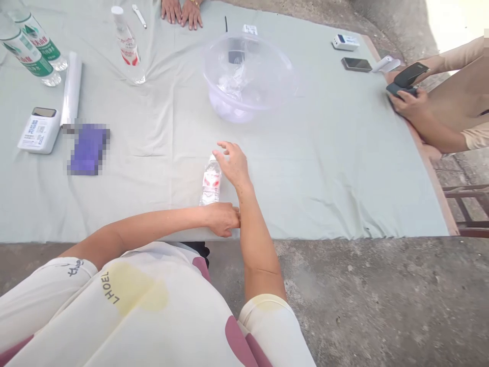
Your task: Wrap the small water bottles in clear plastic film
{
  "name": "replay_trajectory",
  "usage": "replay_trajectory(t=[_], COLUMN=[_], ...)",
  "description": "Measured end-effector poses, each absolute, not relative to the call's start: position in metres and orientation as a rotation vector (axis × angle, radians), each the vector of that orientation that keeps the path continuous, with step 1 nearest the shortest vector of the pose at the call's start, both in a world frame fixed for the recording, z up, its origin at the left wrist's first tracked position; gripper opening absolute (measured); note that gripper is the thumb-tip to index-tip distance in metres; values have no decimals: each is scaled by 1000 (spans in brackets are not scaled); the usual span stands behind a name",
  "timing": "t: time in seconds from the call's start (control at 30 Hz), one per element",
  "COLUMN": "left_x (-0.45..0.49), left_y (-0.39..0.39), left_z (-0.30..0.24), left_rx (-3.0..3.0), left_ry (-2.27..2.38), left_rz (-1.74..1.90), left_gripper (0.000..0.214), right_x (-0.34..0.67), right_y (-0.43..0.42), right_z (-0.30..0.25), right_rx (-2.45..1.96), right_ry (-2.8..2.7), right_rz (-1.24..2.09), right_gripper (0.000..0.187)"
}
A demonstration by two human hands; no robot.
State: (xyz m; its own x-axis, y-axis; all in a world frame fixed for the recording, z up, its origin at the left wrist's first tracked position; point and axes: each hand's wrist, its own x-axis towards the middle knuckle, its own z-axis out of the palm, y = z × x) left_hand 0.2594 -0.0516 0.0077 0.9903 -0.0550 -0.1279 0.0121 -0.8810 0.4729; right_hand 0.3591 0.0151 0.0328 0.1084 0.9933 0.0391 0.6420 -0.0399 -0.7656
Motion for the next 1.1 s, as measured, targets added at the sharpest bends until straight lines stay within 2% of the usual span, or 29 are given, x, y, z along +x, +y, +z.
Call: replay_trajectory(t=[0.13, 0.23, 0.33, 0.4, 0.53, 0.6, 0.73, 0.87, 1.0, 1.1], left_x=[270, 250, 208, 177, 133, 125, 126, 131, 132, 130], left_y=[-63, -82, -99, -102, -87, -79, -72, -66, -49, -37], left_z=[3, 5, 12, 16, 17, 15, 17, 23, 19, 11], left_rx=[2653, 2683, 2434, 2180, 1600, 1301, 861, 483, 118, -29], left_ry=[-142, -158, -217, 22, 885, 1052, 896, 653, 565, 568], left_rz=[-74, 23, 139, 248, 566, 621, 601, 617, 682, 659], left_gripper=[26, 15, 9, 14, 19, 26, 42, 46, 52, 43], right_x=[351, 353, 358, 360, 361, 358, 342, 314, 278, 254], right_y=[3, -4, -9, -10, -13, -15, -15, -18, -30, -41], right_z=[22, 11, 4, 0, -7, -7, 7, 35, 56, 60], right_rx=[-1798, -1883, -1920, -1880, -1789, -1759, -1638, -1502, -1295, -1239], right_ry=[-1905, -1781, -1542, -1427, -1290, -1241, -1293, -1410, -1443, -1525], right_rz=[808, 874, 909, 914, 927, 936, 762, 390, 227, 223], right_gripper=[48, 59, 74, 75, 69, 70, 71, 74, 78, 75])
